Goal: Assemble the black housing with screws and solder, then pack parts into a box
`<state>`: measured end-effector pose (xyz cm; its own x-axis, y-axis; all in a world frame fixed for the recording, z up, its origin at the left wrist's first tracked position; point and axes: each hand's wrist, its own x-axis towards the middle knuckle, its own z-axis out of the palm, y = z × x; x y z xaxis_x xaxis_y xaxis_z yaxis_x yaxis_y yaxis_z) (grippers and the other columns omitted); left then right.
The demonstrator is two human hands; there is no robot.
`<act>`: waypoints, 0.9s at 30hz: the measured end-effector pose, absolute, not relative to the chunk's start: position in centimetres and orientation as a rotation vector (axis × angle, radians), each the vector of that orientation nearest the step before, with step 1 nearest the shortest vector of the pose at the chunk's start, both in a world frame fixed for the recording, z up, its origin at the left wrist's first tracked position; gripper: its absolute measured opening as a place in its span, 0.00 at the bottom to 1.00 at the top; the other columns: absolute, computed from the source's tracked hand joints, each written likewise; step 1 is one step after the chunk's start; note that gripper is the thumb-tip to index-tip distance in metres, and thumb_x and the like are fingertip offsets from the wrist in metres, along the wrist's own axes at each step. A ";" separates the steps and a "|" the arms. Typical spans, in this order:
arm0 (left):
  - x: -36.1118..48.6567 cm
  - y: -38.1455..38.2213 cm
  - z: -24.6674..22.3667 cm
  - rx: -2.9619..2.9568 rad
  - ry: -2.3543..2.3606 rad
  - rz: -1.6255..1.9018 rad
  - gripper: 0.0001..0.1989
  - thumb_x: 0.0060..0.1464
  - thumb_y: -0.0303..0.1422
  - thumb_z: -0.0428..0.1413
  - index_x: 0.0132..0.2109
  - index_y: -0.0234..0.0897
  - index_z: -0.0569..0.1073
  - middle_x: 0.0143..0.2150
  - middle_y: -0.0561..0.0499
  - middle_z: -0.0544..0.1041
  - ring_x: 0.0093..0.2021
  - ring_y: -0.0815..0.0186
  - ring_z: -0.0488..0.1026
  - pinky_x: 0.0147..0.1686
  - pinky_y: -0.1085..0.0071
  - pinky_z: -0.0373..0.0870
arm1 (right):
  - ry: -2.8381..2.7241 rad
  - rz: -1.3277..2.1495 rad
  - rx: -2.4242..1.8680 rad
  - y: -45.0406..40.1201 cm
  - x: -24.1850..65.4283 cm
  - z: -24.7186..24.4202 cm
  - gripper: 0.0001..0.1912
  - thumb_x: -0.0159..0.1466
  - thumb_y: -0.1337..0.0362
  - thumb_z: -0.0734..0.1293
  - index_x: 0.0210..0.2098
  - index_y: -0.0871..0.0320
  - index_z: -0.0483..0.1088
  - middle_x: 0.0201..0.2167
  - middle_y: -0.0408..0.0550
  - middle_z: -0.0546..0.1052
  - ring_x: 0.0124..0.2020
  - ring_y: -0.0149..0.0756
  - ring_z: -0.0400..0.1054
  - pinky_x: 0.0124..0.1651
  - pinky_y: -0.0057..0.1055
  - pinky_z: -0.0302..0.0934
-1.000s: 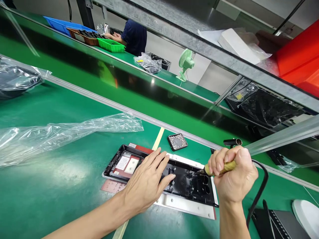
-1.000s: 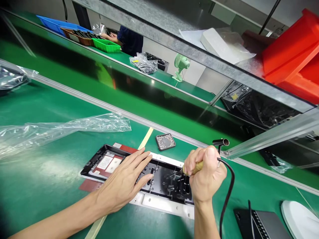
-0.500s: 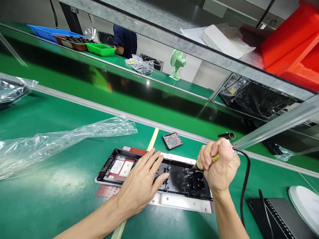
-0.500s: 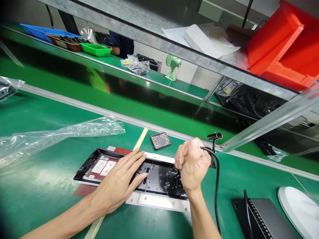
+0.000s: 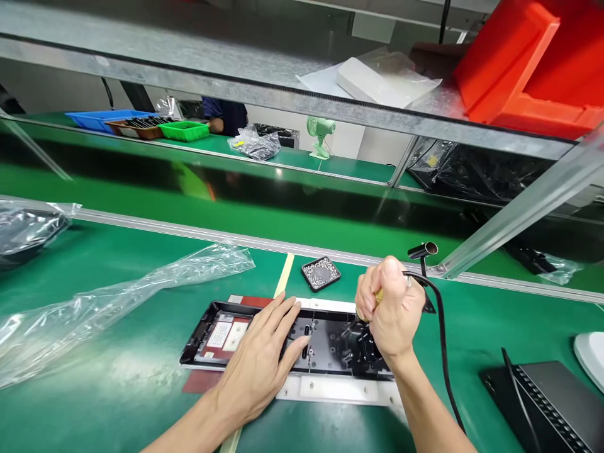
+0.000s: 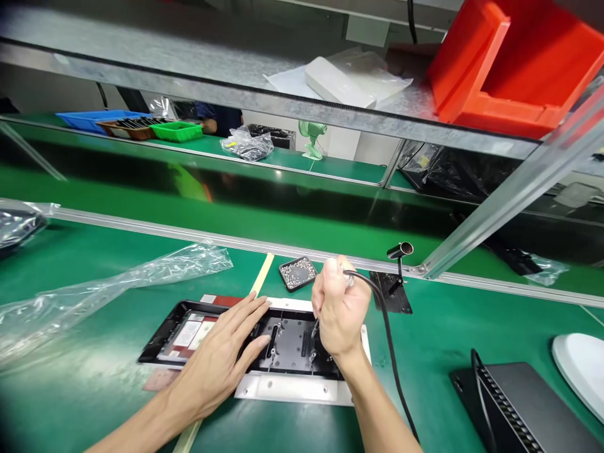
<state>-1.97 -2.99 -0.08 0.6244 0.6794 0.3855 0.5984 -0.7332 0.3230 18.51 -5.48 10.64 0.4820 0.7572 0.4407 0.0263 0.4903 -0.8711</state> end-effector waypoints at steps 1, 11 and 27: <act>-2.0 -3.0 -0.1 2.678 1.061 0.737 0.27 0.72 0.43 0.48 0.70 0.34 0.63 0.71 0.42 0.68 0.73 0.50 0.61 0.66 0.46 0.70 | -0.976 0.539 -0.964 -5.5 18.5 10.6 0.24 0.72 0.53 0.64 0.23 0.55 0.58 0.13 0.36 0.61 0.13 0.24 0.54 0.17 0.25 0.48; -2.2 -3.1 -0.1 2.644 1.051 0.762 0.25 0.72 0.41 0.48 0.71 0.39 0.62 0.71 0.43 0.67 0.73 0.50 0.61 0.66 0.45 0.69 | -0.985 0.582 -0.898 -5.5 18.2 10.9 0.25 0.72 0.52 0.65 0.23 0.55 0.57 0.14 0.35 0.59 0.14 0.23 0.52 0.15 0.24 0.47; -1.9 -3.1 0.1 2.650 1.061 0.760 0.25 0.71 0.41 0.49 0.70 0.37 0.64 0.70 0.41 0.69 0.72 0.49 0.62 0.66 0.46 0.69 | -1.000 0.601 -0.869 -5.4 17.9 10.8 0.24 0.71 0.55 0.66 0.23 0.54 0.55 0.14 0.34 0.58 0.13 0.23 0.50 0.15 0.24 0.44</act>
<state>-1.95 -3.09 0.11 0.6127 0.6869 0.3908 0.5910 -0.7266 0.3504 17.90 -5.43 10.77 0.4313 0.7734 0.4646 -0.0471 0.5336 -0.8444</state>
